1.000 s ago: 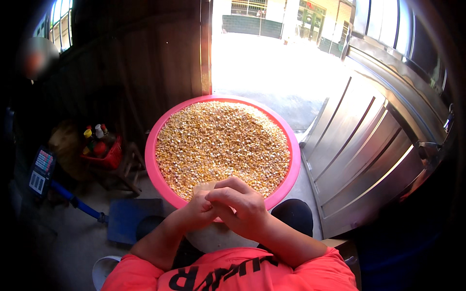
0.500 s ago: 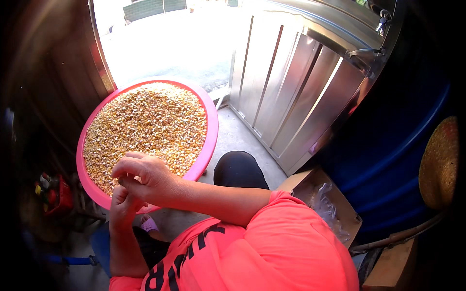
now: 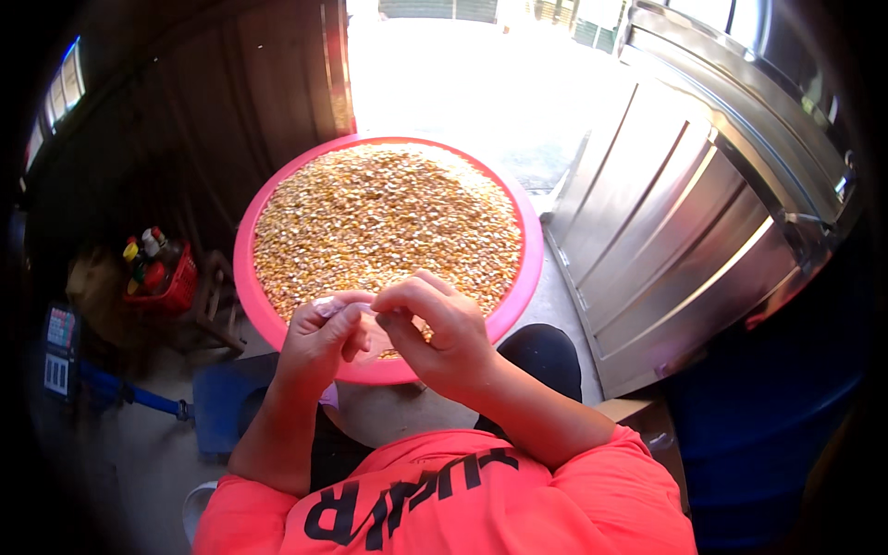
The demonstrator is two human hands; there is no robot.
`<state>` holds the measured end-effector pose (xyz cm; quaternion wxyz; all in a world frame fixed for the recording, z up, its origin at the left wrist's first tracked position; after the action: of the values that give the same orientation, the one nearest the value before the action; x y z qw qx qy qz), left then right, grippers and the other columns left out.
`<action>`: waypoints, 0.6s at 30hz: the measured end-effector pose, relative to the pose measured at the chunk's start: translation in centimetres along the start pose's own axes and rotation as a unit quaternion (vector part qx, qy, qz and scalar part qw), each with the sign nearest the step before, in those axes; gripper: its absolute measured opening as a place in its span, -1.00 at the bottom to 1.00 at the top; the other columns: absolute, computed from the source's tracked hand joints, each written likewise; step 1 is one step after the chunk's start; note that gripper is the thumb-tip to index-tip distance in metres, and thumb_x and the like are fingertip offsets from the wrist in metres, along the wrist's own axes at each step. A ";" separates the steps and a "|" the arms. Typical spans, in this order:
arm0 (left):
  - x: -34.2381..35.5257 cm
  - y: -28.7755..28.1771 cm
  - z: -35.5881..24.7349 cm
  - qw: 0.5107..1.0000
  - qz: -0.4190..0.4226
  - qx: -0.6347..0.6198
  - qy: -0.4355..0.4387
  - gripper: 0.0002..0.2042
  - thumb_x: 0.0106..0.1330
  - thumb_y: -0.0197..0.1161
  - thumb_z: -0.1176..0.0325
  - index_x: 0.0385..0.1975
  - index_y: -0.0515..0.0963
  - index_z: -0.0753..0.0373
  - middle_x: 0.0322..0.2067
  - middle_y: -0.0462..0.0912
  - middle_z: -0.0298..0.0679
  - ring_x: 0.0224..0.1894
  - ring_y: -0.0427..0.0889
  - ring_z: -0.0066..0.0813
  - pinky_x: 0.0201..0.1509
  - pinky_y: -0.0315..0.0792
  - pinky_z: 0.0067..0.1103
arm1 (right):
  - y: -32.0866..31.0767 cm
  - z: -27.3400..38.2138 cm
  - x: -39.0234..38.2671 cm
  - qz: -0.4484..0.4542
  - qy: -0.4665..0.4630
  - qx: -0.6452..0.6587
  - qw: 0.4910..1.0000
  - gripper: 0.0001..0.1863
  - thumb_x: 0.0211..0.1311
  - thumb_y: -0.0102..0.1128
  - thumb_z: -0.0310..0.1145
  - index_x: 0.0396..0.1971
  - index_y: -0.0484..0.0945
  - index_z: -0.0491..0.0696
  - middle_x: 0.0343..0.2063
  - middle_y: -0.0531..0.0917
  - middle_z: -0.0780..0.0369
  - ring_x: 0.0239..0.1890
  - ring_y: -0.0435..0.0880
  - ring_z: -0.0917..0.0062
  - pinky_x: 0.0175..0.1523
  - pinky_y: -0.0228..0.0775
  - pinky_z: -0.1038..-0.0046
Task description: The person picks up corn kernels from a large basin and places them into small plastic bags, then places the filled bags onto a scale or into a box.
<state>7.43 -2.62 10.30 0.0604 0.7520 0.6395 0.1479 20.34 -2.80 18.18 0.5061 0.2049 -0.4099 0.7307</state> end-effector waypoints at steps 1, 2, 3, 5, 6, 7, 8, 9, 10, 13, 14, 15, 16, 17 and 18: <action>0.0 -0.2 0.0 1.000 -0.011 -0.022 -0.006 -0.77 0.33 0.04 0.38 -0.12 0.52 0.33 -0.61 0.47 -0.41 -0.60 0.34 -0.76 -0.52 0.23 -0.79 | 0.1 0.2 -0.1 0.012 -0.018 -0.012 1.000 -0.84 0.00 0.14 -0.66 -0.40 0.50 -0.11 -0.49 0.56 0.22 -0.44 0.57 0.46 -0.40 0.37 0.52; 0.0 -0.6 0.2 0.999 -0.021 -0.045 -0.011 -0.77 0.33 0.04 0.39 -0.10 0.50 0.34 -0.59 0.50 -0.38 -0.60 0.36 -0.74 -0.50 0.27 -0.79 | 0.5 0.4 -0.1 0.014 -0.028 -0.008 0.999 -0.84 0.00 0.14 -0.66 -0.39 0.50 -0.12 -0.49 0.56 0.21 -0.44 0.57 0.46 -0.40 0.37 0.52; 0.1 -0.6 0.2 0.997 -0.019 -0.074 -0.008 -0.76 0.32 0.04 0.39 -0.11 0.49 0.36 -0.60 0.51 -0.36 -0.60 0.39 -0.72 -0.50 0.30 -0.76 | 0.6 0.9 0.0 0.014 -0.037 -0.006 0.999 -0.85 0.00 0.14 -0.65 -0.39 0.50 -0.12 -0.49 0.56 0.20 -0.44 0.57 0.45 -0.39 0.38 0.52; 0.1 -1.0 0.1 0.991 -0.013 -0.131 -0.001 -0.76 0.31 0.05 0.38 -0.12 0.48 0.39 -0.60 0.52 -0.31 -0.60 0.43 -0.66 -0.48 0.36 -0.71 | 1.0 1.3 0.0 0.027 -0.045 -0.006 0.999 -0.84 0.00 0.15 -0.64 -0.38 0.51 -0.11 -0.50 0.55 0.20 -0.44 0.59 0.46 -0.40 0.39 0.52; 0.2 -1.2 0.2 0.990 -0.004 -0.143 0.001 -0.75 0.32 0.04 0.37 -0.11 0.47 0.40 -0.58 0.54 -0.29 -0.60 0.43 -0.65 -0.46 0.38 -0.69 | 1.3 1.3 0.0 0.041 -0.047 -0.015 0.998 -0.83 -0.02 0.15 -0.66 -0.39 0.51 -0.12 -0.51 0.56 0.20 -0.45 0.59 0.47 -0.40 0.39 0.54; 0.3 -1.5 0.4 0.988 0.006 -0.154 0.002 -0.74 0.32 0.03 0.36 -0.10 0.46 0.40 -0.56 0.55 -0.27 -0.60 0.43 -0.64 -0.45 0.39 -0.68 | 1.6 1.2 -0.1 0.055 -0.048 -0.025 0.997 -0.83 -0.03 0.16 -0.67 -0.39 0.52 -0.13 -0.51 0.57 0.20 -0.47 0.59 0.49 -0.40 0.39 0.55; 0.4 -1.6 0.4 0.986 0.015 -0.166 0.004 -0.73 0.33 0.03 0.35 -0.09 0.45 0.40 -0.54 0.57 -0.25 -0.61 0.43 -0.63 -0.43 0.41 -0.67 | 2.0 1.2 -0.1 0.068 -0.049 -0.035 0.996 -0.82 -0.04 0.16 -0.69 -0.40 0.52 -0.14 -0.52 0.57 0.20 -0.48 0.59 0.50 -0.40 0.39 0.57; 0.4 -1.6 0.3 0.983 -0.005 -0.184 -0.021 -0.71 0.33 0.02 0.32 -0.07 0.44 0.40 -0.47 0.59 -0.20 -0.61 0.42 -0.62 -0.38 0.45 -0.64 | 2.2 0.7 -0.3 0.073 -0.040 -0.038 0.996 -0.83 -0.04 0.16 -0.68 -0.41 0.53 -0.13 -0.53 0.57 0.20 -0.49 0.59 0.50 -0.41 0.39 0.57; 0.4 -1.7 0.3 0.981 0.000 -0.191 -0.020 -0.71 0.33 0.02 0.32 -0.08 0.44 0.40 -0.44 0.59 -0.20 -0.61 0.42 -0.63 -0.37 0.45 -0.64 | 2.3 0.5 -0.5 0.079 -0.038 -0.038 0.995 -0.83 -0.04 0.16 -0.68 -0.41 0.53 -0.13 -0.53 0.57 0.21 -0.48 0.59 0.50 -0.41 0.39 0.57; 0.6 -1.8 0.4 0.978 0.016 -0.207 -0.016 -0.72 0.33 0.03 0.32 -0.09 0.46 0.38 -0.39 0.60 -0.19 -0.59 0.42 -0.64 -0.35 0.46 -0.64 | 2.7 -0.2 -0.7 0.091 -0.030 -0.036 0.995 -0.84 -0.04 0.17 -0.68 -0.42 0.53 -0.13 -0.54 0.57 0.21 -0.48 0.59 0.50 -0.42 0.38 0.56; 0.6 -1.9 0.5 0.978 0.019 -0.209 -0.012 -0.73 0.33 0.03 0.32 -0.10 0.46 0.38 -0.39 0.59 -0.20 -0.59 0.42 -0.64 -0.35 0.45 -0.64 | 2.9 -0.6 -0.7 0.093 -0.028 -0.034 0.995 -0.84 -0.04 0.17 -0.67 -0.42 0.54 -0.13 -0.54 0.57 0.22 -0.48 0.59 0.50 -0.43 0.38 0.56; 0.6 -1.9 0.5 0.977 0.023 -0.212 -0.010 -0.73 0.33 0.04 0.32 -0.11 0.47 0.37 -0.39 0.59 -0.21 -0.59 0.42 -0.65 -0.36 0.44 -0.65 | 2.9 -1.0 -0.8 0.094 -0.025 -0.032 0.995 -0.84 -0.04 0.17 -0.67 -0.42 0.54 -0.13 -0.55 0.57 0.22 -0.49 0.59 0.50 -0.43 0.38 0.56; 0.6 -1.7 0.5 0.978 0.029 -0.204 -0.010 -0.74 0.33 0.04 0.33 -0.11 0.48 0.37 -0.40 0.58 -0.23 -0.58 0.42 -0.65 -0.36 0.43 -0.66 | 3.0 -1.4 -1.0 0.099 -0.014 -0.036 0.994 -0.83 -0.04 0.17 -0.67 -0.41 0.54 -0.12 -0.54 0.57 0.22 -0.49 0.59 0.50 -0.43 0.38 0.56; 0.5 -1.5 0.5 0.980 0.036 -0.196 -0.010 -0.74 0.33 0.04 0.33 -0.12 0.48 0.37 -0.41 0.57 -0.24 -0.58 0.41 -0.66 -0.37 0.42 -0.67 | 3.0 -1.8 -1.3 0.104 -0.002 -0.040 0.994 -0.83 -0.04 0.17 -0.67 -0.41 0.54 -0.12 -0.54 0.57 0.23 -0.49 0.59 0.50 -0.43 0.38 0.56; 0.5 -1.5 0.5 0.981 0.041 -0.187 -0.010 -0.75 0.33 0.05 0.34 -0.12 0.49 0.36 -0.41 0.57 -0.26 -0.57 0.41 -0.66 -0.37 0.41 -0.68 | 3.1 -2.1 -1.4 0.109 0.009 -0.043 0.993 -0.83 -0.03 0.17 -0.66 -0.40 0.54 -0.11 -0.54 0.57 0.23 -0.49 0.59 0.50 -0.43 0.38 0.56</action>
<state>6.25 -1.84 9.47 0.2006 0.7543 0.5687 0.2596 18.30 -2.42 14.73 0.4352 0.1302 -0.4566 0.7649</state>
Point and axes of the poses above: each hand's wrist, its own x-axis towards the middle knuckle, its own y-axis out of the palm, z = x × y, the point moved 8 cm from there along x, towards the middle knuckle
